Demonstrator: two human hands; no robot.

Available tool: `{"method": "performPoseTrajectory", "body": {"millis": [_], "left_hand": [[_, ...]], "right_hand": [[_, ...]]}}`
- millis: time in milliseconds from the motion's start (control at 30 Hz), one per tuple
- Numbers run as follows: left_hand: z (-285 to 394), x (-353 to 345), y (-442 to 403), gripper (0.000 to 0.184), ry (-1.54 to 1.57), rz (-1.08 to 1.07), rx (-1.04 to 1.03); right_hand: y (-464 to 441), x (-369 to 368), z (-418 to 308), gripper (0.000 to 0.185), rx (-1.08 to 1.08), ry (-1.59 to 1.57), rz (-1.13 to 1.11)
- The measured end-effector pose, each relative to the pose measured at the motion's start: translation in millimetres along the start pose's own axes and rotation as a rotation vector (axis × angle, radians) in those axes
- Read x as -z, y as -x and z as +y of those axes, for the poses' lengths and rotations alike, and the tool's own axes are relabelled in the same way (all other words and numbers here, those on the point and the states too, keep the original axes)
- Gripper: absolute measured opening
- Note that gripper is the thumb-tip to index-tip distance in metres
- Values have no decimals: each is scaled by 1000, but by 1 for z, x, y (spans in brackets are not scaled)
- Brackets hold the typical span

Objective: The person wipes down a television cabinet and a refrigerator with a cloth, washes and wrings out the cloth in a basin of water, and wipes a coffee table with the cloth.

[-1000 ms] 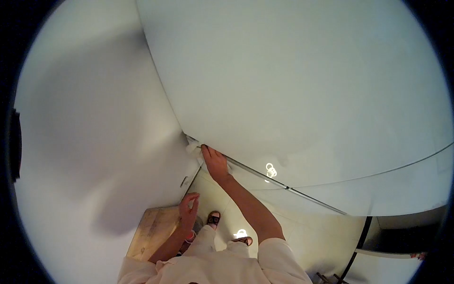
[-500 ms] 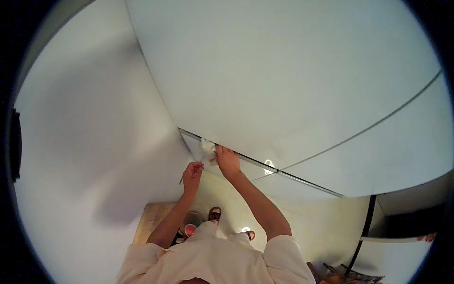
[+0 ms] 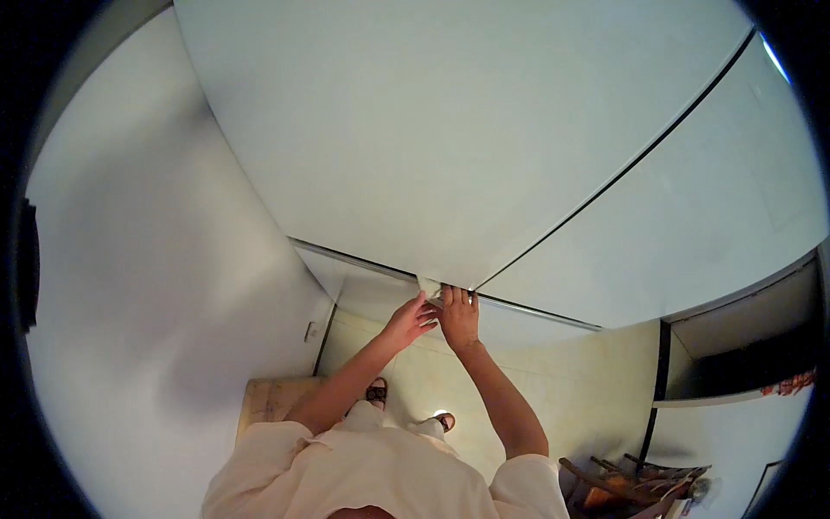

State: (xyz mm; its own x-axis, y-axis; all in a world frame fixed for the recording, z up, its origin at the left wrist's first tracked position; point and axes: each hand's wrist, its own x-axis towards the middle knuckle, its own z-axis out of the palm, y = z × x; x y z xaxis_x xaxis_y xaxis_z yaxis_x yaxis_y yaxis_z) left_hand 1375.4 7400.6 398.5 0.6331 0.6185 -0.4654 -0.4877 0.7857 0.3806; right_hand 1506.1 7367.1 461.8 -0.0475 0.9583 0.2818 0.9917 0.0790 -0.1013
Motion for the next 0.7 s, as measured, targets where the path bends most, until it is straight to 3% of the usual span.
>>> {"method": "performPoseTrajectory", "body": {"millis": [100, 233, 300, 433, 533, 567, 700], "left_hand": [[10, -16, -19, 35, 381, 119, 127], [-14, 7, -46, 27, 426, 165, -26], [-26, 17, -35, 29, 217, 164, -74], [-40, 36, -8, 35, 97, -10, -149], [-27, 27, 31, 40, 110, -150, -180], [-23, 23, 39, 42, 124, -194, -184], [-16, 15, 63, 46, -5, -274, -186]], "right_hand": [[4, -20, 15, 48, 10, -163, 75], [21, -10, 6, 43, 46, -330, 176], [41, -7, 2, 41, 39, -347, 146], [87, 0, 0, 37, -210, -628, 50], [104, 30, -9, 33, -396, -887, 173], [113, 31, -7, 29, -546, -1076, 160], [118, 54, -13, 37, -793, -1503, 55]]}}
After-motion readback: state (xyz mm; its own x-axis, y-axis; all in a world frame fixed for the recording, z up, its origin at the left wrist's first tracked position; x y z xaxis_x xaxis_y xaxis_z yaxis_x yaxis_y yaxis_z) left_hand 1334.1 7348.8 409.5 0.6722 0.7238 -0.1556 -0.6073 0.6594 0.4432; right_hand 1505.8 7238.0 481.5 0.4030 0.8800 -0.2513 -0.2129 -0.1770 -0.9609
